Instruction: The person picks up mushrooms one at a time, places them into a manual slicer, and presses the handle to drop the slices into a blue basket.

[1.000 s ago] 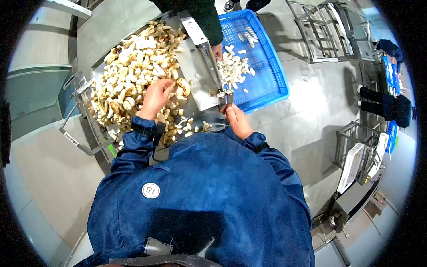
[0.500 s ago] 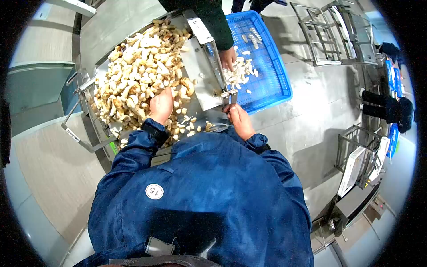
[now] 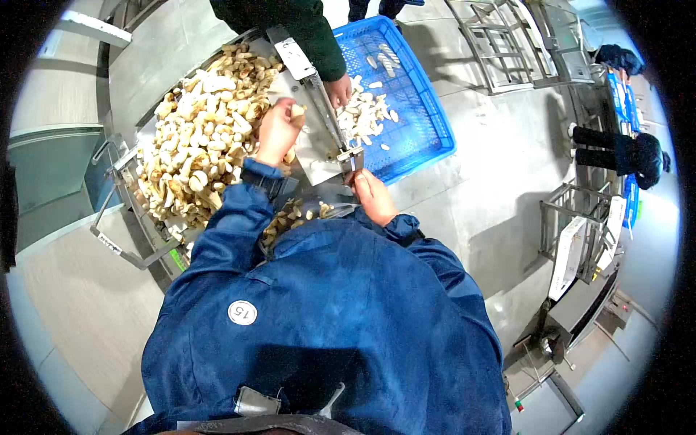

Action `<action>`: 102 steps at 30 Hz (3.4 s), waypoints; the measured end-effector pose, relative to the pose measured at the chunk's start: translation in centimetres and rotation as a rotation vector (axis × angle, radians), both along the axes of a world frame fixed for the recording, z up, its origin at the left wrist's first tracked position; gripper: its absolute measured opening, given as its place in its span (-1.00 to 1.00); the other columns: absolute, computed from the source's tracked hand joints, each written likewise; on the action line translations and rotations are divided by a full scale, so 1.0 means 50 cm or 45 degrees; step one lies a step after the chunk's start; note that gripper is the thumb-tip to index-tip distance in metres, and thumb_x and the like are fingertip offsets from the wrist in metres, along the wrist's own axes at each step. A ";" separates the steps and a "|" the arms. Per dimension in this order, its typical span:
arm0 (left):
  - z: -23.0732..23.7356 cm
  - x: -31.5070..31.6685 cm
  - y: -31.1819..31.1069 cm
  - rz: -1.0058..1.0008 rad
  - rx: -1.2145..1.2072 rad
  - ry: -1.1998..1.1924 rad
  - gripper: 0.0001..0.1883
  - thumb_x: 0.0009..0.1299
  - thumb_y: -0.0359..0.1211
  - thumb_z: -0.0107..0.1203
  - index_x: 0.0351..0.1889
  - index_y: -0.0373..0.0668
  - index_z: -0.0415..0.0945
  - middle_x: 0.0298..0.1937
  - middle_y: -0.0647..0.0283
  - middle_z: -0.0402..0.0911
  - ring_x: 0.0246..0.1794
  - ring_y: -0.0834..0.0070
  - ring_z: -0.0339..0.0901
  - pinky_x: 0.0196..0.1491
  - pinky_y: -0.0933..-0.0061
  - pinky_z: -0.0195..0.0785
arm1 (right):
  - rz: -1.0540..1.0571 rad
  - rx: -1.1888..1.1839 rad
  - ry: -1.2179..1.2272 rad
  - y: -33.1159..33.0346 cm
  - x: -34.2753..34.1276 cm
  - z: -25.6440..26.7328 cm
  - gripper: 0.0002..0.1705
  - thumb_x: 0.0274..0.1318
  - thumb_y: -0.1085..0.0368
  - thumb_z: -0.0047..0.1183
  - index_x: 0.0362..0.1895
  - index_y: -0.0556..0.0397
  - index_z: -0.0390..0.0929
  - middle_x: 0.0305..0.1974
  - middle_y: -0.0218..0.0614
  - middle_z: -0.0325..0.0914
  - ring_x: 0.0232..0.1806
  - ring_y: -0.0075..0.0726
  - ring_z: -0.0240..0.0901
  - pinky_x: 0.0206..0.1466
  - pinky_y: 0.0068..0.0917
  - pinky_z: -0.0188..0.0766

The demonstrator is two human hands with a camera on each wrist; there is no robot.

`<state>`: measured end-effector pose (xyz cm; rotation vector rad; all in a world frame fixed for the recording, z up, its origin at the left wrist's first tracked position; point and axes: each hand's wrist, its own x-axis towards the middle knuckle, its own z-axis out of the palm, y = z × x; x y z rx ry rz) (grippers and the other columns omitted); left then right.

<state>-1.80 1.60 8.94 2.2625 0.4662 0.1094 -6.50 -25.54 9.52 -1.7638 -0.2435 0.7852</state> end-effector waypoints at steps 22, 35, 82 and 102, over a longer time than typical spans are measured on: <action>-0.104 0.018 -0.056 0.223 -0.450 -0.080 -0.86 0.31 -0.50 0.09 -0.20 -0.32 0.54 -0.34 0.14 0.65 -0.32 0.45 0.57 -0.19 0.44 0.41 | -0.272 0.082 0.269 0.072 0.044 0.203 -0.68 0.41 0.13 -0.17 -0.24 0.08 0.52 -0.51 -0.57 0.30 -0.46 -0.68 0.19 -0.38 -0.67 0.16; -0.141 0.027 -0.065 0.248 -0.419 -0.275 -0.84 0.28 -0.39 0.18 -0.26 -0.28 0.55 -0.35 0.09 0.65 -0.34 0.28 0.60 -0.25 0.36 0.43 | -0.163 0.006 0.191 0.049 0.033 0.150 -0.69 0.42 0.15 -0.21 -0.24 0.08 0.51 -0.49 -0.56 0.32 -0.45 -0.66 0.18 -0.36 -0.64 0.19; -0.171 0.053 -0.080 0.219 -0.806 -0.177 -0.73 0.34 -0.26 0.21 -0.26 -0.33 0.50 -0.38 0.27 0.59 -0.41 0.56 0.52 -0.31 0.55 0.42 | -0.014 -0.056 0.009 0.012 -0.001 0.033 -0.66 0.43 0.12 -0.25 -0.18 0.10 0.47 -0.45 -0.45 0.32 -0.38 -0.52 0.20 -0.25 -0.50 0.25; 0.057 -0.084 0.106 0.018 0.708 0.072 -0.74 0.26 -0.39 0.14 -0.08 -0.09 0.51 -0.19 0.14 0.50 -0.12 0.19 0.49 -0.09 0.22 0.47 | -0.041 -0.053 0.033 0.017 -0.002 0.030 -0.63 0.42 0.11 -0.25 -0.20 0.12 0.49 -0.50 -0.50 0.30 -0.46 -0.60 0.15 -0.38 -0.56 0.16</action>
